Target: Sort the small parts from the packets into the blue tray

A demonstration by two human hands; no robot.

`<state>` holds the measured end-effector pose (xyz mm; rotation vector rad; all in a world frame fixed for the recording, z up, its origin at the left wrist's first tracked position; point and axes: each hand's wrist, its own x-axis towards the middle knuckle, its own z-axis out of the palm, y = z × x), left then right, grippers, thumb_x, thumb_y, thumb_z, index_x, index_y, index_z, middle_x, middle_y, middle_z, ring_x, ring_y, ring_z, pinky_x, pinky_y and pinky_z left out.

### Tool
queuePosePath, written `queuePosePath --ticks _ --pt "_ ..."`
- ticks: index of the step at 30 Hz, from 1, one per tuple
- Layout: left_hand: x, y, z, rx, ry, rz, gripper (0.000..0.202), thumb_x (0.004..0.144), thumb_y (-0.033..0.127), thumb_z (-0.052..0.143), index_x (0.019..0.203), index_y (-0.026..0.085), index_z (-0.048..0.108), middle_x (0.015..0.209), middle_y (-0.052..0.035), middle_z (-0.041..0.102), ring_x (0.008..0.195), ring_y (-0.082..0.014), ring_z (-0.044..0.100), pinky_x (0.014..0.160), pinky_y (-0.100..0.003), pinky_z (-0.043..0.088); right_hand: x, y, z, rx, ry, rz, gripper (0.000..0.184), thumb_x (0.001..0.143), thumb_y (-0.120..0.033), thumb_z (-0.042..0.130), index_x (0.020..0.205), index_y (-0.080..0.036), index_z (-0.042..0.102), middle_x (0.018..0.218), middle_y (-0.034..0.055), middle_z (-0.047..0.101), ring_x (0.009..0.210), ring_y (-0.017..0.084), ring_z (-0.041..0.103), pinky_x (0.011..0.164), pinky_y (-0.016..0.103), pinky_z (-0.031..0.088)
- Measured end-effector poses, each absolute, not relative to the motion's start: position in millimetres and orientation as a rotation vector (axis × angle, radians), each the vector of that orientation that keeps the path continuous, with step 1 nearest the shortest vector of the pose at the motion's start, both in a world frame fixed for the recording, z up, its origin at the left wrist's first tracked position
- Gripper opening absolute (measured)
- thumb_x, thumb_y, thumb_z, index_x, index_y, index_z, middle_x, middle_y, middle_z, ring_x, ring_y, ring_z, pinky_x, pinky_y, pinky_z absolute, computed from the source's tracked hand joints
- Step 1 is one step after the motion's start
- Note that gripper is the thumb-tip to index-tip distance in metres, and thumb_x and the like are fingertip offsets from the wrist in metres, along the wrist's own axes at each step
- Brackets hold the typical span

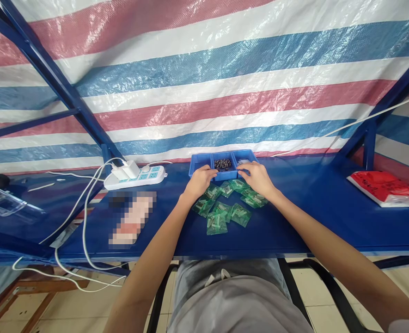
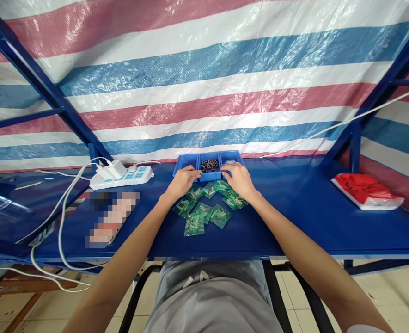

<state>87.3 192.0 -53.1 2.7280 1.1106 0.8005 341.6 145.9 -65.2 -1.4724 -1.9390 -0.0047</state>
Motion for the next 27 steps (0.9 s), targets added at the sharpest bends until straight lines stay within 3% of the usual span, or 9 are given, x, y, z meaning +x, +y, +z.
queuePosePath --ticks 7,12,19,23,27 --pt "91.6 186.8 -51.5 2.862 1.205 0.701 0.031 0.101 0.032 0.05 0.122 0.019 0.068 0.106 -0.0093 0.061 0.096 -0.0221 0.063 0.086 -0.034 0.052 341.5 146.0 -64.8 -1.512 -1.948 -0.001 0.025 0.094 -0.02 0.059 0.112 -0.023 0.076 0.11 0.005 0.076 0.107 0.027 0.065 0.09 0.04 0.052" --pt "106.4 180.7 -50.0 2.941 1.458 0.614 0.027 0.09 0.033 0.068 0.113 0.018 0.069 0.114 -0.0141 0.052 0.107 -0.0315 0.054 0.087 -0.042 0.05 341.6 146.3 -65.5 -1.536 -1.95 -0.02 0.027 0.095 -0.02 0.056 0.114 -0.023 0.074 0.11 0.0055 0.076 0.105 0.027 0.066 0.089 0.04 0.052" --pt "106.3 181.7 -51.5 3.002 1.458 0.752 0.019 0.087 0.034 0.071 0.102 0.022 0.073 0.126 -0.0137 0.052 0.116 -0.0346 0.049 0.091 -0.049 0.043 340.7 144.0 -60.9 -1.5 -1.889 0.055 0.029 0.095 -0.026 0.054 0.118 -0.021 0.07 0.104 0.0071 0.076 0.098 0.026 0.068 0.089 0.039 0.053" --pt "99.8 174.7 -43.0 3.015 1.421 0.888 0.018 0.088 0.034 0.071 0.1 0.021 0.074 0.122 -0.0134 0.054 0.113 -0.0326 0.052 0.09 -0.047 0.043 339.6 139.8 -53.4 -1.438 -1.728 0.217 0.031 0.097 -0.039 0.052 0.115 -0.02 0.069 0.099 0.0087 0.075 0.086 0.026 0.07 0.082 0.04 0.056" --pt "97.2 163.1 -33.2 3.007 1.308 1.07 0.02 0.091 0.037 0.067 0.1 0.021 0.073 0.116 -0.0131 0.055 0.109 -0.031 0.055 0.087 -0.045 0.046 335.0 134.6 -44.9 -1.322 -1.441 0.666 0.048 0.093 -0.06 0.052 0.114 -0.02 0.066 0.095 0.0103 0.073 0.08 0.028 0.072 0.066 0.04 0.062"
